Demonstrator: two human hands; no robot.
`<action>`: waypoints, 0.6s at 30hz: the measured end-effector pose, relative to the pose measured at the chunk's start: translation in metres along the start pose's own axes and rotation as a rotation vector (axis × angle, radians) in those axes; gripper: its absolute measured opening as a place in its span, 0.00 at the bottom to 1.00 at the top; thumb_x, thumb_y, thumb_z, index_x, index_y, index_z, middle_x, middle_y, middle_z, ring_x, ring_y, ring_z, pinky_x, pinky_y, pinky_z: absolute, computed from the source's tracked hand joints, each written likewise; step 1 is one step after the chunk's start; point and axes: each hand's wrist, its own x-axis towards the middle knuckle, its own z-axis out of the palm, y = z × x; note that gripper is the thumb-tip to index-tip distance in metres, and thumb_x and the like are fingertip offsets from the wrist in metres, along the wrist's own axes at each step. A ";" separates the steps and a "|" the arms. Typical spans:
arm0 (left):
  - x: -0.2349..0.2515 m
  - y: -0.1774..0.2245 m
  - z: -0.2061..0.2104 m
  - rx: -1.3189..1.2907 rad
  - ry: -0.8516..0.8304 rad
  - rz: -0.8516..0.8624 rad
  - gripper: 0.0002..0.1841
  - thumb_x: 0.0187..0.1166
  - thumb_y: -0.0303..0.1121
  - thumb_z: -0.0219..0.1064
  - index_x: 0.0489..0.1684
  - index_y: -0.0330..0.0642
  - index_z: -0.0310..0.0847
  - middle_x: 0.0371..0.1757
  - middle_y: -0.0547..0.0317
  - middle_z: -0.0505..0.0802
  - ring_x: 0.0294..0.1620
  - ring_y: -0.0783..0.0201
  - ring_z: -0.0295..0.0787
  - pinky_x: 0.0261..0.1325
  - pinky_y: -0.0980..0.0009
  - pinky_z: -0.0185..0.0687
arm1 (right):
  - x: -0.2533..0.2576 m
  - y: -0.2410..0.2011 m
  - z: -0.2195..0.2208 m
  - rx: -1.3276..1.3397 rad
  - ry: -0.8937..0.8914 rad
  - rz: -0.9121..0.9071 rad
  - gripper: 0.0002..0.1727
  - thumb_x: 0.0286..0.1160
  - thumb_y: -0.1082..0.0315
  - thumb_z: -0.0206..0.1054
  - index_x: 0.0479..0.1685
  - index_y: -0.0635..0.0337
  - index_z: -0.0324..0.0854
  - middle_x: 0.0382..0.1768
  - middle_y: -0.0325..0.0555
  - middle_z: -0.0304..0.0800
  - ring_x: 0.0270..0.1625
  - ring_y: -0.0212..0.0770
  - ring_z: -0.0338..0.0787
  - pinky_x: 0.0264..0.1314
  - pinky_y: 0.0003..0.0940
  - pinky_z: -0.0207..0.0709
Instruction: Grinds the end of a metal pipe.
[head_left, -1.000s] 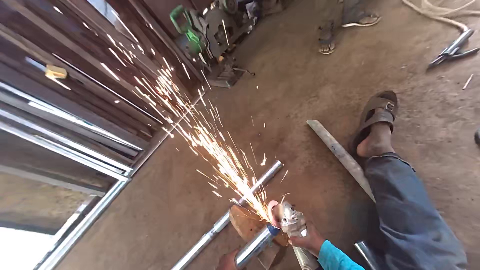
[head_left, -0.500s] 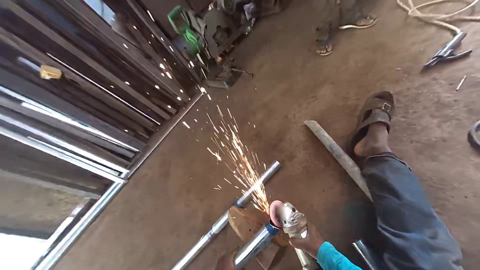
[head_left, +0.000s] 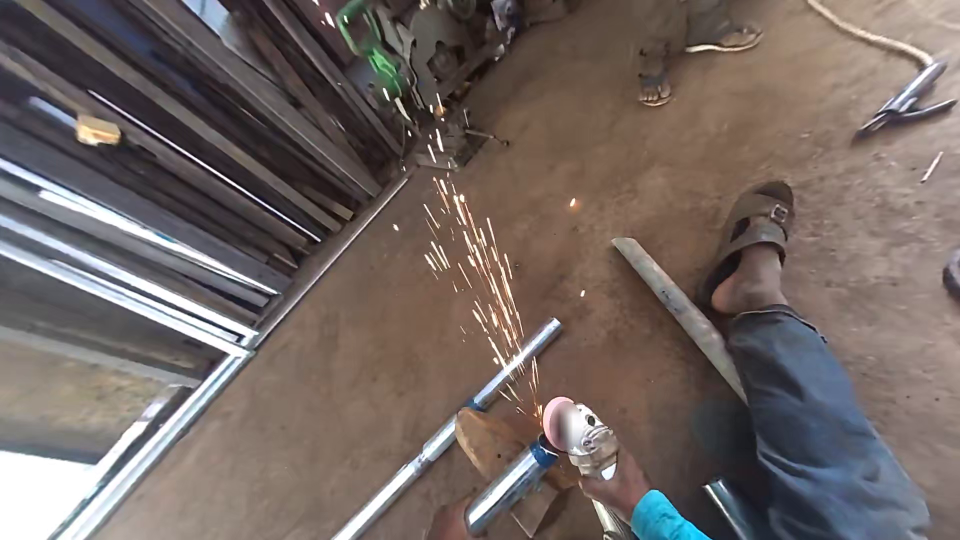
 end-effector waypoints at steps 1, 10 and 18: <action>-0.001 0.001 0.000 -0.004 0.007 -0.009 0.35 0.60 0.47 0.82 0.69 0.38 0.84 0.61 0.37 0.93 0.66 0.40 0.89 0.73 0.39 0.79 | -0.002 -0.002 -0.002 0.003 0.020 0.003 0.61 0.43 0.50 0.89 0.84 0.67 0.62 0.69 0.59 0.85 0.71 0.51 0.86 0.77 0.49 0.77; -0.010 0.010 0.003 0.018 0.033 -0.086 0.35 0.61 0.49 0.80 0.71 0.44 0.83 0.62 0.41 0.93 0.67 0.42 0.89 0.71 0.38 0.79 | 0.004 -0.004 -0.008 0.026 -0.028 -0.062 0.58 0.42 0.53 0.89 0.82 0.67 0.65 0.65 0.58 0.87 0.68 0.49 0.87 0.75 0.47 0.78; -0.014 0.015 0.004 0.017 0.011 -0.118 0.36 0.64 0.51 0.79 0.74 0.45 0.80 0.65 0.41 0.92 0.70 0.40 0.87 0.72 0.37 0.77 | 0.003 -0.004 -0.012 0.088 -0.068 -0.153 0.56 0.38 0.56 0.89 0.78 0.67 0.68 0.63 0.55 0.88 0.65 0.43 0.88 0.73 0.41 0.80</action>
